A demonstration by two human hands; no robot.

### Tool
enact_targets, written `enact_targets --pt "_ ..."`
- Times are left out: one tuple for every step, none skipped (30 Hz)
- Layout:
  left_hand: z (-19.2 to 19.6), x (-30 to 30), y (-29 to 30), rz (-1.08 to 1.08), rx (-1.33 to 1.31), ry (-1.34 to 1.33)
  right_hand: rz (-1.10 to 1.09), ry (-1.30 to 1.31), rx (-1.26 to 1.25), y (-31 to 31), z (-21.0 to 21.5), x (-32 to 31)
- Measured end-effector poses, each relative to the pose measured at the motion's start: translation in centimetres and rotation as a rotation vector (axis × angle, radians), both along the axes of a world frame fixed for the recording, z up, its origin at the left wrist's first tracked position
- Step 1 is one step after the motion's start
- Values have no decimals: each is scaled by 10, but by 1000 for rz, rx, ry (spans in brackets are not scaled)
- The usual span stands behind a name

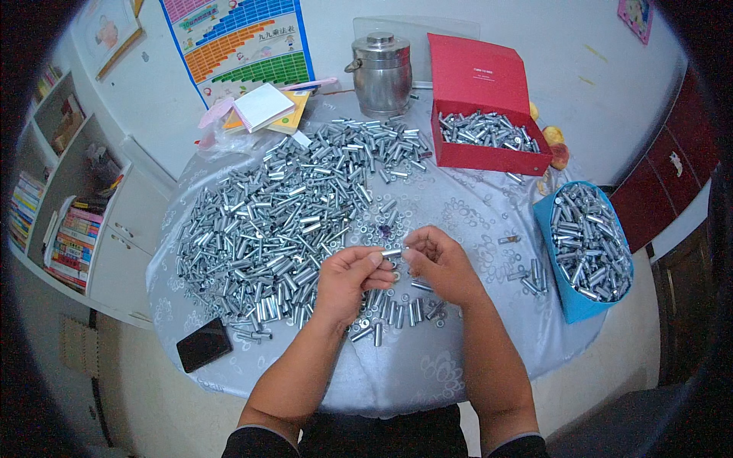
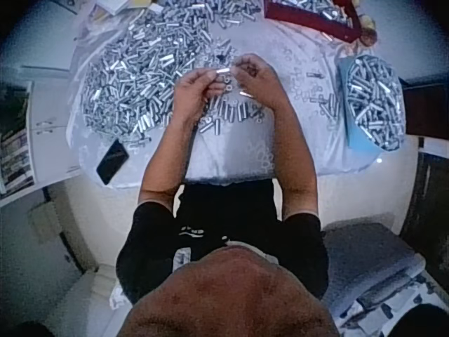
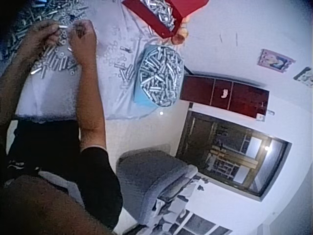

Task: The person repeatedly picks up small metal cylindrical fasteners and washers from a large pile on a table. They thread the washers onto the fasteners by hand and place the assembled units into a blue container. The process is repetitive and involves handling small hardware components one at a time.

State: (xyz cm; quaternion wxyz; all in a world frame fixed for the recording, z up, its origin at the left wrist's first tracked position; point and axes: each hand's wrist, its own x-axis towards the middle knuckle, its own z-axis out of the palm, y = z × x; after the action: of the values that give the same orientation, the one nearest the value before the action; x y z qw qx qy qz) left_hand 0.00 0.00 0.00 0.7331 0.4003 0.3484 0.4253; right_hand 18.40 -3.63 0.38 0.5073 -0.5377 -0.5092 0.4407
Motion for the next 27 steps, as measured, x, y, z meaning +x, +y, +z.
enact_targets --pt "1 0 0 8 -3 3 10 -33 -22 0 -2 2" --pt "2 0 -1 16 -5 6 20 -65 -44 0 -3 3" --pt "3 1 -2 13 0 5 5 -55 -61 1 -5 4" --pt "4 1 -2 9 6 4 -11 -46 -78 1 -6 5" --pt "4 1 -3 6 11 2 -26 -36 -95 1 -6 6" --pt "3 1 -3 11 9 0 -24 -3 -35 0 -4 3" --pt "2 1 -2 16 6 -3 -21 30 26 -2 0 -4" --pt "1 1 -2 21 4 -6 -18 63 87 -3 3 -7" --pt "1 0 -2 18 10 -6 -11 30 -1 -3 3 -4" --pt "1 0 -2 15 16 -6 -5 -2 -89 -2 3 1" --pt "1 -1 -2 13 22 -6 2 -35 -177 -2 3 4" --pt "1 -1 -2 16 20 -12 -10 -3 -109 -2 3 3" --pt "1 -1 -2 18 19 -18 -23 30 -42 -1 3 1" --pt "0 -1 -1 21 17 -25 -35 62 25 -1 3 1" --pt "0 -1 -1 24 21 -22 -5 34 14 -1 2 2" --pt "0 -1 0 28 24 -19 24 6 3 0 0 5" --pt "0 -1 0 30 28 -16 52 -22 -8 1 -1 6" --pt "-1 -1 0 30 29 -19 22 -27 -2 1 -1 6" --pt "-1 -1 0 29 30 -21 -9 -31 3 1 0 6" --pt "-1 -1 0 28 31 -23 -39 -36 9 2 0 5" --pt "-1 0 0 28 33 -20 -7 12 25 2 -1 3" --pt "0 0 0 28 34 -17 25 59 40 2 -3 1" --pt "0 1 0 27 35 -13 57 106 56 2 -4 0" --pt "1 0 -1 28 36 -9 49 69 -5 2 -2 1" --pt "2 0 -1 29 37 -5 40 31 -66 1 2 4" --pt "2 -1 -1 30 38 -1 31 -7 -127 0 5 5" --pt "2 0 -1 29 29 -9 38 34 -69 0 7 2"
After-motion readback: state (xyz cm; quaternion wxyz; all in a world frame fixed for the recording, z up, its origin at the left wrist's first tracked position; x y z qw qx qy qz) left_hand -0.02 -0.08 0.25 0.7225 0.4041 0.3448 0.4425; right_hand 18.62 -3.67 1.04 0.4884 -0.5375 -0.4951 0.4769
